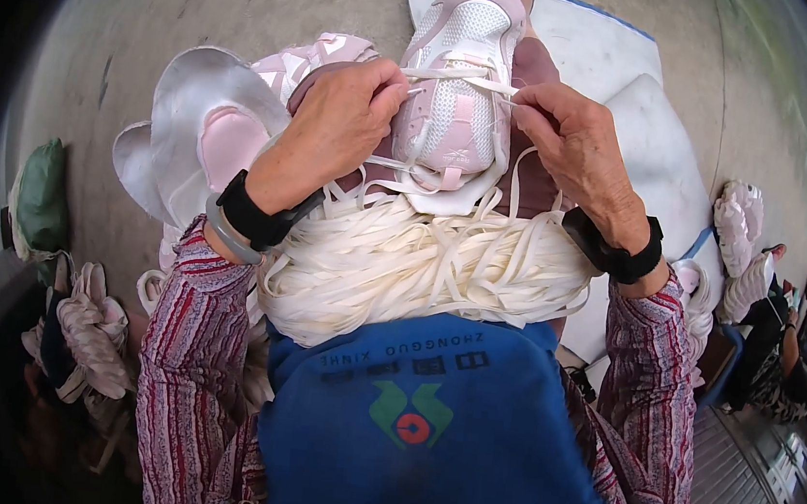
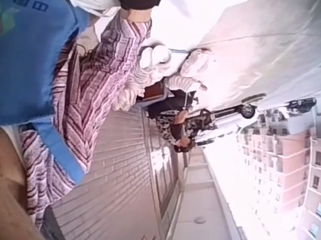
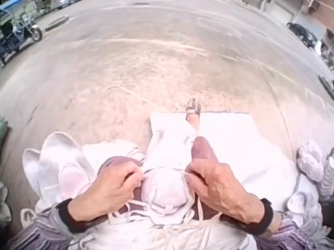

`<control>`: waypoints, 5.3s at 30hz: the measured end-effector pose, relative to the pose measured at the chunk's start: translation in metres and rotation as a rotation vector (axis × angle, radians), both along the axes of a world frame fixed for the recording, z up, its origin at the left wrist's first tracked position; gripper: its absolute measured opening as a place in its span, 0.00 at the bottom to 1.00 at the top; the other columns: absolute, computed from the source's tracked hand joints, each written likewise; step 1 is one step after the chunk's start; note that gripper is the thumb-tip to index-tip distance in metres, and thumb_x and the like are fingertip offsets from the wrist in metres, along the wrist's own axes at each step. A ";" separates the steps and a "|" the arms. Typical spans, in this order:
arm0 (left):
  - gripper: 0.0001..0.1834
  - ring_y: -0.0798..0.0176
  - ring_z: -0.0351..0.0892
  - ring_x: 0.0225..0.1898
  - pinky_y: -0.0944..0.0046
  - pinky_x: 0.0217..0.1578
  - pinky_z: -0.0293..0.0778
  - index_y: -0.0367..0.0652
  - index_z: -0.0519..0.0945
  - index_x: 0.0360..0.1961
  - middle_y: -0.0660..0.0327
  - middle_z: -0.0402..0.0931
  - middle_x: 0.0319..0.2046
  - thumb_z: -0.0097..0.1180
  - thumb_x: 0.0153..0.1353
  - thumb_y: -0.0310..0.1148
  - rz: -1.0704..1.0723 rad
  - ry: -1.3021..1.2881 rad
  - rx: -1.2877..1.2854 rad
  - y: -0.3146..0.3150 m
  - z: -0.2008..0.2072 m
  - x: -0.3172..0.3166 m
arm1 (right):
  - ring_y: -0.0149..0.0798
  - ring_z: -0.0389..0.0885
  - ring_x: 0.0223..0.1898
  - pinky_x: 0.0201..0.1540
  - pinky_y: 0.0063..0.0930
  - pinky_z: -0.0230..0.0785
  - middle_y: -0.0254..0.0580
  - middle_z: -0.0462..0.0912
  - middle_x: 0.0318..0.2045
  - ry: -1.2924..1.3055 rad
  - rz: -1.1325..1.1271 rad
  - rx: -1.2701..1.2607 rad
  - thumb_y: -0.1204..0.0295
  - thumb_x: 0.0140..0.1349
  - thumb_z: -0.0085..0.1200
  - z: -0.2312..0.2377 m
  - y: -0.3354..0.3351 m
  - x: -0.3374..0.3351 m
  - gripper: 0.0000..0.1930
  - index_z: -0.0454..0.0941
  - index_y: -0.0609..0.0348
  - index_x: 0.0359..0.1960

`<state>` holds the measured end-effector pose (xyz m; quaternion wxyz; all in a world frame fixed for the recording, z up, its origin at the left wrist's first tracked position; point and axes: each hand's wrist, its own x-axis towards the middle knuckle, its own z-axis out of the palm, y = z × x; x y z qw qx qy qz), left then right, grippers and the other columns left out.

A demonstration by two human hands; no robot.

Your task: Lacing up pink and white athletic shoes while sitting in a semi-outdoor workspace.

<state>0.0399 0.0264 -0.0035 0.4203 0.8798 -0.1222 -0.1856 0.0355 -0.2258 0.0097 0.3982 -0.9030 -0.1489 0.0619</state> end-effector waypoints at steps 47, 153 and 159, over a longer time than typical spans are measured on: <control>0.14 0.60 0.76 0.30 0.62 0.34 0.71 0.36 0.78 0.38 0.56 0.78 0.29 0.60 0.56 0.36 0.113 -0.283 0.002 -0.015 0.004 0.009 | 0.49 0.78 0.28 0.33 0.36 0.71 0.51 0.77 0.30 -0.233 -0.044 -0.057 0.66 0.59 0.56 -0.017 0.008 0.009 0.13 0.75 0.66 0.34; 0.18 0.74 0.55 0.07 0.74 0.10 0.58 0.39 0.70 0.34 0.71 0.58 0.09 0.37 0.71 0.43 0.134 0.886 -0.699 -0.070 0.048 -0.041 | 0.25 0.69 0.19 0.21 0.20 0.62 0.31 0.76 0.22 0.773 0.399 0.729 0.75 0.64 0.49 0.089 -0.014 -0.114 0.05 0.76 0.64 0.35; 0.13 0.55 0.72 0.26 0.59 0.32 0.67 0.39 0.73 0.33 0.58 0.70 0.21 0.40 0.68 0.35 -0.682 0.155 -0.223 -0.094 0.119 -0.094 | 0.19 0.49 0.07 0.10 0.14 0.44 0.22 0.58 0.10 1.007 -0.221 1.023 0.58 0.71 0.37 0.040 -0.041 -0.111 0.21 0.74 0.66 0.40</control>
